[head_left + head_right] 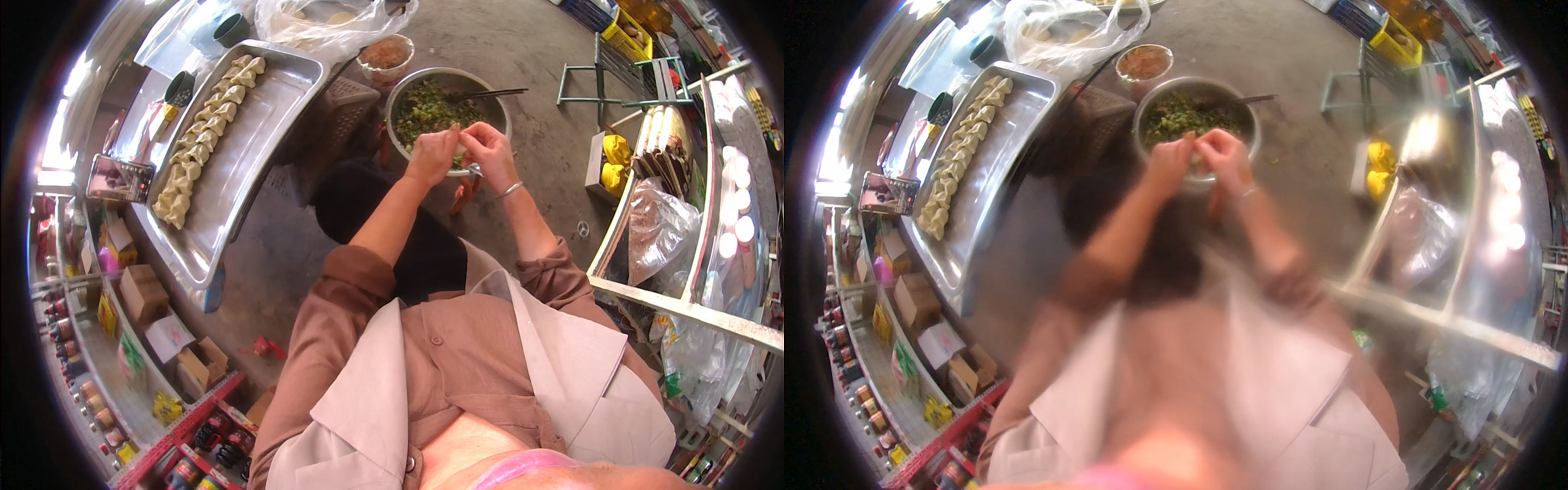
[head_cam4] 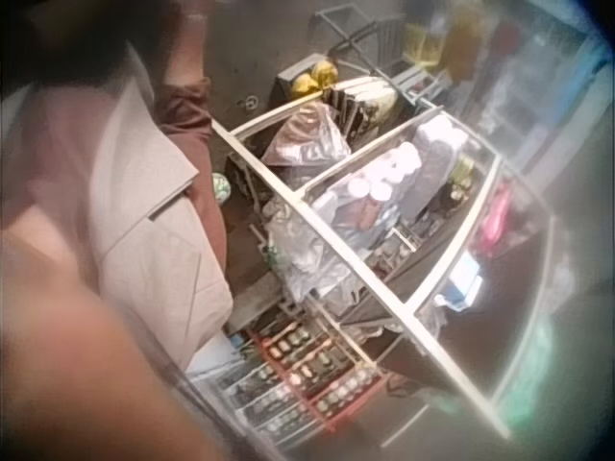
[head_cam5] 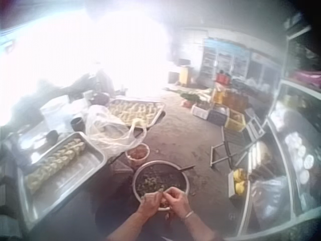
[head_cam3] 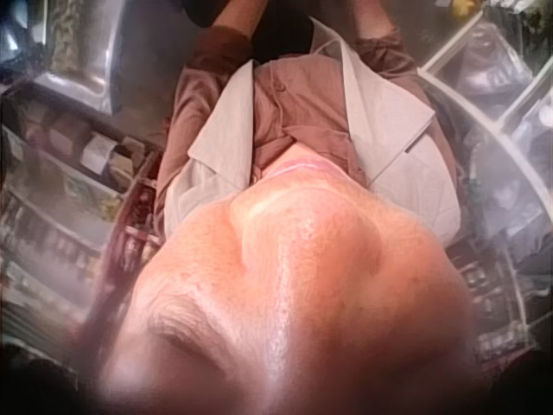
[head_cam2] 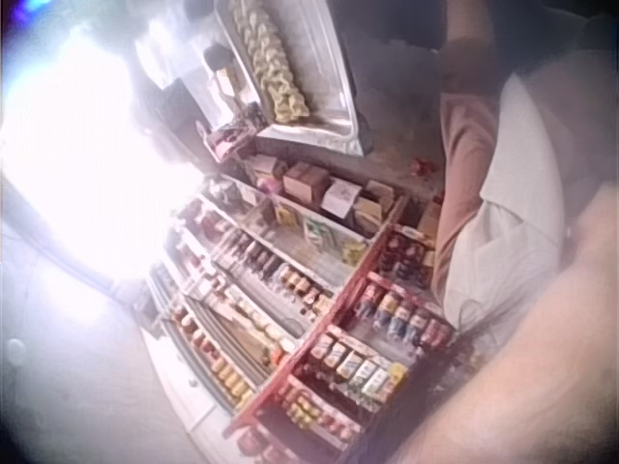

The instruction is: The person fills round dough wrappers with a green vegetable mixture, folds and pleats each dumpling by hand, and places the finished dumplings in a row on a metal tray. The process repeats continuously throughout the clip.

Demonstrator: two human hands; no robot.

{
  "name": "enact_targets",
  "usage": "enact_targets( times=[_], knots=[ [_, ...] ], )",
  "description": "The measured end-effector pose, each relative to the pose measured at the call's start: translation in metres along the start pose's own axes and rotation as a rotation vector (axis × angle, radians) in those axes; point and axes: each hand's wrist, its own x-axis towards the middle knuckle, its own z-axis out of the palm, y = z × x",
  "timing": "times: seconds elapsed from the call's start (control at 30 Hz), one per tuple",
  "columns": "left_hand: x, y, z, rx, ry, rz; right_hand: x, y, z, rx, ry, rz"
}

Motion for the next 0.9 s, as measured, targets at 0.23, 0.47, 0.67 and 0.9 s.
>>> enact_targets(
  times=[0.23, 0.47, 0.67, 0.9],
  knots=[
    [0.005, 0.001, 0.010, 0.333, -0.201, -0.015, 0.010, 0.019, 0.004, -0.170, 0.043, -0.126],
    [0.004, 0.005, 0.015, 0.319, -0.078, -0.068, 0.016, 0.033, -0.002, -0.003, -0.024, -0.135],
    [0.009, 0.001, 0.016, -0.080, -0.008, -0.247, 0.032, 0.021, -0.010, -0.071, -0.029, -0.108],
    [0.006, -0.038, 0.032, -1.047, 0.376, -0.728, 0.050, -0.115, 0.051, -0.302, -0.041, -0.348]
  ],
)
